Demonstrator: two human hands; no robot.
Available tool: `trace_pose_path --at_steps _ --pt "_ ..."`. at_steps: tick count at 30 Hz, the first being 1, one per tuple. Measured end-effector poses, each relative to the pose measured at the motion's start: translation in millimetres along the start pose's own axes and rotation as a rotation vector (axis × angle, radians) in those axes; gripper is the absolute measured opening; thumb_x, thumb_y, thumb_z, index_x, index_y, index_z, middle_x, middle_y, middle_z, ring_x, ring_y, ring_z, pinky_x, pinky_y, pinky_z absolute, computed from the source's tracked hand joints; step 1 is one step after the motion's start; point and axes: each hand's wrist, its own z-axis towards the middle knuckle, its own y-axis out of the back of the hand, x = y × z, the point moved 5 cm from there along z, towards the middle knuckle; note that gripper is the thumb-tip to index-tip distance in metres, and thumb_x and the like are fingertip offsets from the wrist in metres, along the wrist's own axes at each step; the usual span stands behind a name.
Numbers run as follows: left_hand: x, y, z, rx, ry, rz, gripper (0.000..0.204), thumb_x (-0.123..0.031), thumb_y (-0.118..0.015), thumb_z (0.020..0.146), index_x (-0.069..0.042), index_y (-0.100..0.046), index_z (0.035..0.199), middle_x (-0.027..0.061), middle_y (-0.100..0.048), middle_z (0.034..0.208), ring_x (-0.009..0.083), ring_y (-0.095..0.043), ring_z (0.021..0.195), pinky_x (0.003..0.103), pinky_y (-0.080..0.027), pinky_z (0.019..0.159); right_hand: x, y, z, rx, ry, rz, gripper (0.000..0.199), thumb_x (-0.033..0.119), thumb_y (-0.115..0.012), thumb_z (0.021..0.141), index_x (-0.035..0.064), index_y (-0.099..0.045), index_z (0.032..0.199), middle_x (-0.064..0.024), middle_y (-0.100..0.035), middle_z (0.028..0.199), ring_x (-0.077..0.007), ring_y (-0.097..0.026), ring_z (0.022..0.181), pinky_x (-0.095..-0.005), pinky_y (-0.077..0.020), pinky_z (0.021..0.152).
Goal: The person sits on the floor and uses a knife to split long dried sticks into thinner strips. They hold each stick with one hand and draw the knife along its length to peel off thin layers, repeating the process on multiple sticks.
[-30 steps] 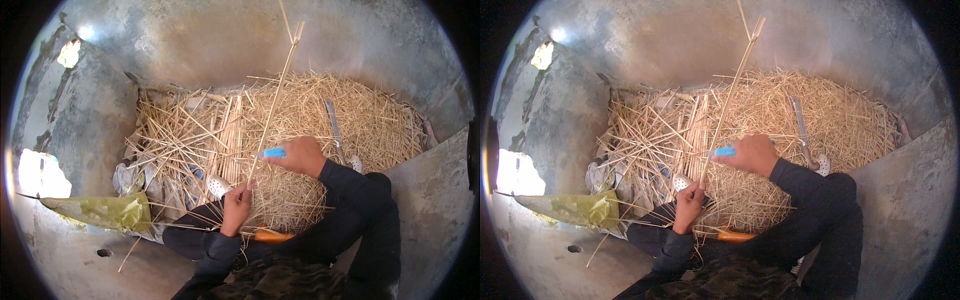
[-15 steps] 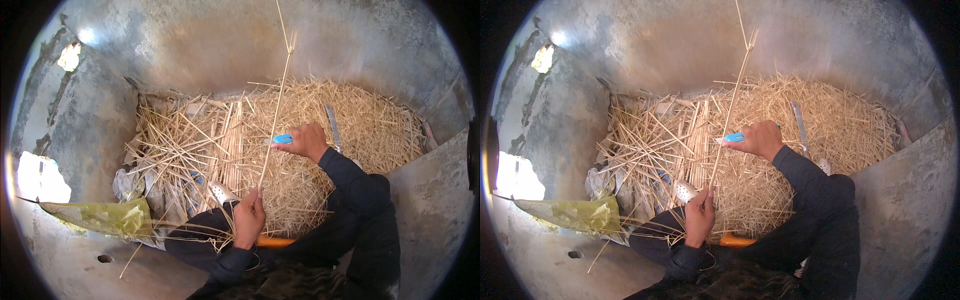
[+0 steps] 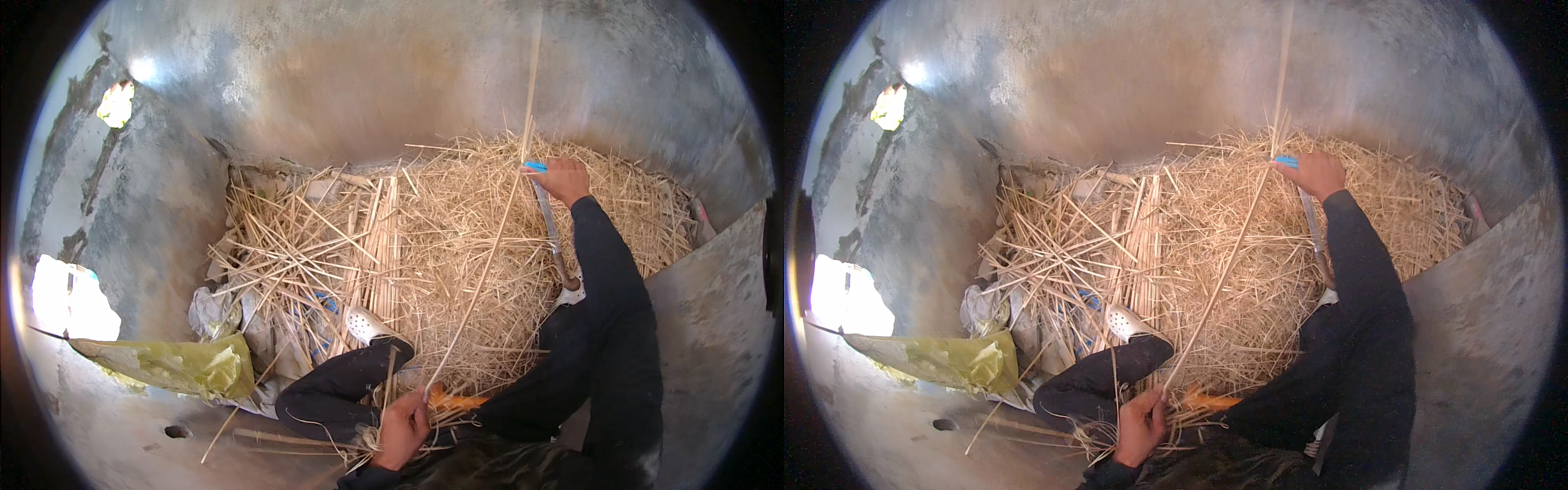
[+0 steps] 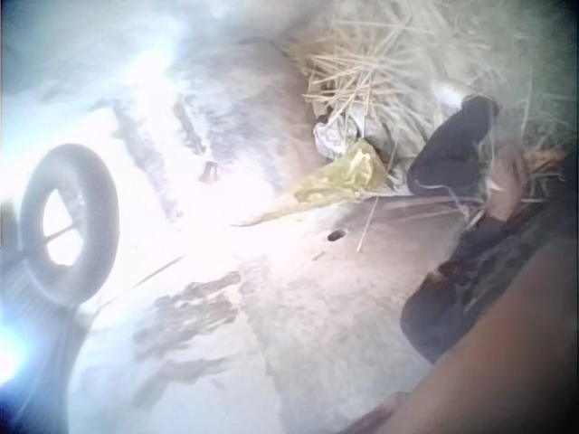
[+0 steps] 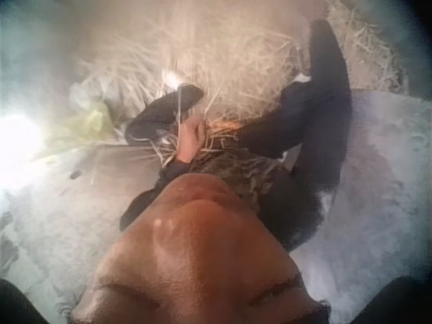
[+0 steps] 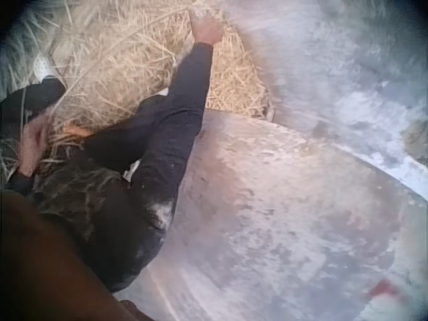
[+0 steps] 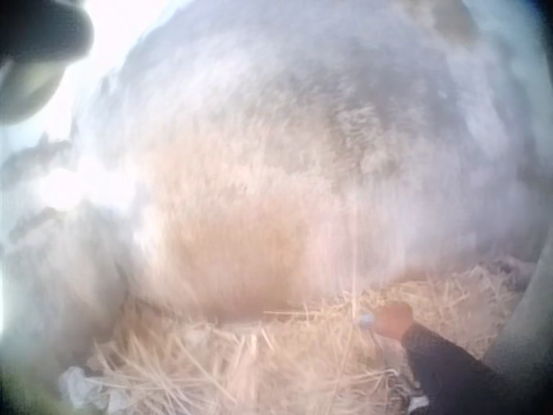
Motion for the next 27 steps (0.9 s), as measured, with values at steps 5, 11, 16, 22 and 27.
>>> trace_pose_path --at_steps 5,11,16,22,27 --pt "25.4 -3.5 15.4 0.153 0.307 -0.214 0.026 -0.019 -0.054 0.098 0.003 -0.066 0.105 0.0047 -0.056 0.066 0.0061 -0.044 0.065 0.029 -0.041 0.055 12.0 -30.0 2.3 0.307 -0.343 0.571 0.078 0.079 -0.039 0.083 0.0054 -0.059 0.064 -0.0055 -0.047 0.050 -0.0210 -0.049 0.045 -0.0399 -0.0428 0.048" --pt "57.5 -12.2 47.7 0.182 0.348 -0.412 0.027 -0.022 -0.055 0.099 0.001 -0.067 0.105 -0.0082 -0.046 0.066 0.0011 -0.034 0.060 0.021 -0.026 0.052 22.2 9.9 -2.2 0.154 -0.340 0.457 0.075 0.072 -0.045 0.086 0.0020 -0.058 0.064 -0.0122 -0.052 0.052 -0.0270 -0.055 0.049 -0.0440 -0.0450 0.052" --pt "50.0 -21.2 63.3 0.211 0.552 -0.605 0.028 -0.021 -0.055 0.098 0.003 -0.067 0.108 -0.0076 -0.052 0.072 0.0023 -0.042 0.067 0.020 -0.035 0.059 71.8 55.1 -23.6 0.250 -0.078 0.302 0.071 0.071 -0.044 0.086 0.0048 -0.065 0.070 -0.0152 -0.059 0.058 -0.0323 -0.061 0.057 -0.0475 -0.0469 0.055" --pt "43.7 -29.9 98.9 0.037 0.282 -0.434 0.030 -0.022 -0.054 0.099 0.003 -0.065 0.110 -0.0054 -0.042 0.066 0.0038 -0.034 0.061 0.022 -0.031 0.053 185.3 74.9 -103.0 0.363 0.382 0.466 0.084 0.083 -0.038 0.078 0.0055 -0.065 0.059 -0.0109 -0.055 0.049 -0.0265 -0.056 0.043 -0.0414 -0.0433 0.042" --pt "11.1 -13.3 102.6 -0.111 0.184 -0.166 0.027 -0.019 -0.054 0.097 0.002 -0.065 0.109 0.0131 -0.062 0.070 0.0087 -0.048 0.061 0.026 -0.041 0.057 193.7 80.0 -95.6 0.268 0.384 0.418 0.085 0.083 -0.037 0.079 0.0044 -0.065 0.059 -0.0121 -0.055 0.047 -0.0265 -0.057 0.041 -0.0400 -0.0435 0.040"
